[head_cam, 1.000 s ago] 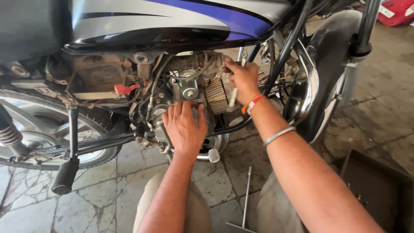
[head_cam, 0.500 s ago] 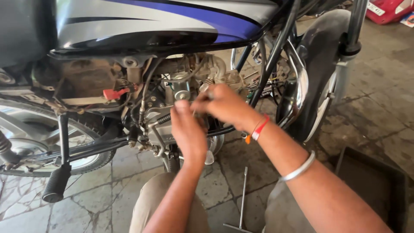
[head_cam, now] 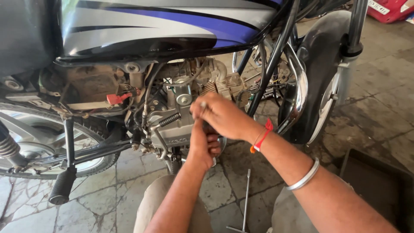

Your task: Replacing parts and performing maintenance on a motorcycle engine area.

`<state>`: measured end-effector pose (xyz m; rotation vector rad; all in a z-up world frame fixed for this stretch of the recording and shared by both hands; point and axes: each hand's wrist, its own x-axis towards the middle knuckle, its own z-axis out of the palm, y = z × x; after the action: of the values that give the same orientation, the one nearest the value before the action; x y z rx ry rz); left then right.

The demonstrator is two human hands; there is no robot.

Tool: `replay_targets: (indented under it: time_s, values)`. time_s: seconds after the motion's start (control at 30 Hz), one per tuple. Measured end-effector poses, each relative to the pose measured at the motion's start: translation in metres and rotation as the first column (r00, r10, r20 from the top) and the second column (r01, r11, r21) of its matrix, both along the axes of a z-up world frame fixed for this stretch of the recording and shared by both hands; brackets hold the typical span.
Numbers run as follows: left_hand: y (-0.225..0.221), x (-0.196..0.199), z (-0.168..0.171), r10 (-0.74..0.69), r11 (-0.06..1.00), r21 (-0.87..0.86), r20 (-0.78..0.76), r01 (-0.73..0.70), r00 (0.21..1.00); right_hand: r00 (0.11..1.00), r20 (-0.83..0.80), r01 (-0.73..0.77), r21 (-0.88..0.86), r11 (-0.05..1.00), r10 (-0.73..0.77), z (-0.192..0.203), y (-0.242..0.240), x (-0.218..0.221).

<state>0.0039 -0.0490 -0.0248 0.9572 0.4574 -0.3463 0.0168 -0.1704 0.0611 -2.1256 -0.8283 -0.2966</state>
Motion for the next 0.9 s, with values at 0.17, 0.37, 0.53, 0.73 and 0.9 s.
replay_targets:
  time_s: [0.17, 0.37, 0.53, 0.73, 0.9]
  values:
    - [0.016, 0.022, -0.047, -0.202, 0.937, -0.278, 0.068, 0.213, 0.977, 0.974, -0.102, -0.217, -0.128, 0.968, 0.205, -0.001, 0.000, -0.021]
    - [0.031, 0.052, -0.089, 0.014, 0.849, 0.429, 0.564, -0.307, 0.826, 0.729, -0.112, -0.680, -0.003, 0.733, 0.675, 0.023, -0.028, -0.038]
    - [0.023, 0.019, -0.011, -0.162, 0.424, 0.649, 0.741, -0.632, 0.652, 0.920, -0.392, -0.010, -0.038, 0.999, -0.006, -0.019, -0.005, -0.037]
    - [0.023, 0.006, 0.020, -0.353, 0.360, 0.713, 0.701, -0.602, 0.620, 0.714, -0.695, 0.005, 0.129, 0.992, 0.086, -0.026, -0.010, -0.019]
    - [0.013, 0.005, 0.016, -0.435, 0.280, 0.778, 0.626, -0.563, 0.648, 0.857, -0.340, 0.335, -0.200, 0.921, -0.386, -0.002, -0.026, 0.009]
